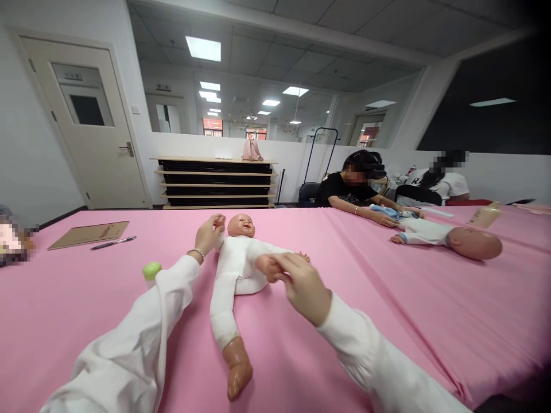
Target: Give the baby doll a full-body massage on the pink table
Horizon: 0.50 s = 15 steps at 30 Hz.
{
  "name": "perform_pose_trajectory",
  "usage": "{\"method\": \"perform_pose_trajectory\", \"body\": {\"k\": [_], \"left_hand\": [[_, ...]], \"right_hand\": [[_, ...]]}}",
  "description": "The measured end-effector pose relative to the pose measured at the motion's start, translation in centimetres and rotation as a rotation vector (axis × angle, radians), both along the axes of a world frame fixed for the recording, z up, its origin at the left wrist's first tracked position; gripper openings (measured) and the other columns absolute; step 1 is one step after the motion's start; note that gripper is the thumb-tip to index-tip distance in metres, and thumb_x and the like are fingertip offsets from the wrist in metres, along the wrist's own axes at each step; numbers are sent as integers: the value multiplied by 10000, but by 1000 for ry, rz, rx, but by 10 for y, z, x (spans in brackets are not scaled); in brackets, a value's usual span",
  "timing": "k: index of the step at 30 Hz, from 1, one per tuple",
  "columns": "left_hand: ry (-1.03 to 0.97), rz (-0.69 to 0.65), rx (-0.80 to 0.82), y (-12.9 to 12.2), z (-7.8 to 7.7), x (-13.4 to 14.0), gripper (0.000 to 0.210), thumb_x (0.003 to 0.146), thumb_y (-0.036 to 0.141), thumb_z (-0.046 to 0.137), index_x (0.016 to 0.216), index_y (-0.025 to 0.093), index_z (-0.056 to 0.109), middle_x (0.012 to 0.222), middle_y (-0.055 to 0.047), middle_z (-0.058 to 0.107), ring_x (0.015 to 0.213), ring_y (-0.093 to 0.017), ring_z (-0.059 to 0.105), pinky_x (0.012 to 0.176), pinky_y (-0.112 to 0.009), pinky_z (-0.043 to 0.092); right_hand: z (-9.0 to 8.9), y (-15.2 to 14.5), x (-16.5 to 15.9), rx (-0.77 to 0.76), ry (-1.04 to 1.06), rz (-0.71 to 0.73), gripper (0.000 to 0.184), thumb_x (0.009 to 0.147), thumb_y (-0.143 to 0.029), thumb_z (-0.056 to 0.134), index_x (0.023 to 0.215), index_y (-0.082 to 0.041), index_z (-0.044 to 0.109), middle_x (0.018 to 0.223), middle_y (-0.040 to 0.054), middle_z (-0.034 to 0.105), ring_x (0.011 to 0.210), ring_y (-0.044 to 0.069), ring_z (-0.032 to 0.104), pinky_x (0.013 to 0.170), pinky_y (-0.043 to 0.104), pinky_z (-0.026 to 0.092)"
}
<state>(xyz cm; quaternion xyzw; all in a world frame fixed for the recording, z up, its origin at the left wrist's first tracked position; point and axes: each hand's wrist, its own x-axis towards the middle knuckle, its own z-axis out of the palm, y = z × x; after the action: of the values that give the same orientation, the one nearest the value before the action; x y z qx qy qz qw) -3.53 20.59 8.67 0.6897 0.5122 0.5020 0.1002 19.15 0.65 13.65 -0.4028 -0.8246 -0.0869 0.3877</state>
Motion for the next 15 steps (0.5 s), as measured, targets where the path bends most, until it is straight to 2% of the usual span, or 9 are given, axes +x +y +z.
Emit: {"method": "perform_pose_trajectory", "body": {"k": [2, 4, 6, 7, 9, 12, 14, 15], "left_hand": [[270, -176, 28, -2, 5, 18, 301, 777, 209, 510, 1066, 269, 573, 955, -9, 653, 857, -167, 590, 794, -283, 436], [456, -294, 48, -8, 2, 34, 251, 769, 212, 530, 990, 285, 623, 933, -13, 659, 880, -178, 585, 831, -300, 418], [514, -332, 27, -13, -2, 40, 207, 756, 221, 558, 931, 283, 650, 955, -34, 652, 942, -191, 568, 882, -310, 390], [486, -316, -7, -14, -1, 39, 199, 752, 224, 563, 922, 277, 652, 959, -43, 648, 962, -194, 560, 897, -310, 381], [311, -237, -72, -13, 3, 28, 229, 757, 227, 550, 970, 261, 626, 949, -47, 640, 958, -189, 560, 893, -304, 387], [-159, -21, -74, -4, 7, -5, 302, 749, 215, 542, 1051, 221, 542, 975, -43, 614, 927, -165, 566, 855, -288, 420], [-457, 196, -120, 0, -4, -27, 351, 716, 188, 566, 1059, 210, 495, 965, -44, 593, 901, -158, 567, 832, -296, 434], [-585, 324, -159, 0, -13, -36, 369, 705, 163, 563, 1059, 214, 472, 938, -37, 581, 878, -151, 567, 831, -308, 434]], "right_hand": [[-14, 20, -36, -18, -159, 109, 288, 779, -6, 383, 949, -158, 560, 830, 51, 595, 735, 150, 527, 677, 275, 465], [-41, 29, -68, 42, -353, 177, 195, 812, -57, 408, 892, -129, 571, 879, 92, 589, 779, 173, 518, 690, 308, 464], [-62, 27, -86, 56, -475, 175, 167, 829, -89, 416, 798, -121, 577, 754, 88, 573, 761, 191, 522, 606, 304, 458], [-65, 23, -87, 50, -467, 166, 175, 831, -94, 418, 770, -126, 578, 724, 78, 567, 740, 188, 525, 577, 294, 453], [-54, 9, -72, 21, -323, 174, 166, 824, -101, 427, 828, -143, 588, 808, 77, 587, 746, 175, 535, 605, 294, 466], [-20, -23, -23, -116, 117, 64, 243, 831, -104, 418, 1018, -176, 558, 864, 51, 602, 783, 151, 560, 693, 273, 489], [-14, -49, 10, -205, 303, -43, 200, 820, -180, 500, 1007, -194, 569, 854, 43, 614, 781, 156, 582, 683, 259, 498], [-21, -62, 23, -252, 337, -69, 174, 804, -222, 543, 970, -199, 588, 847, 40, 624, 774, 160, 595, 678, 252, 506]]}}
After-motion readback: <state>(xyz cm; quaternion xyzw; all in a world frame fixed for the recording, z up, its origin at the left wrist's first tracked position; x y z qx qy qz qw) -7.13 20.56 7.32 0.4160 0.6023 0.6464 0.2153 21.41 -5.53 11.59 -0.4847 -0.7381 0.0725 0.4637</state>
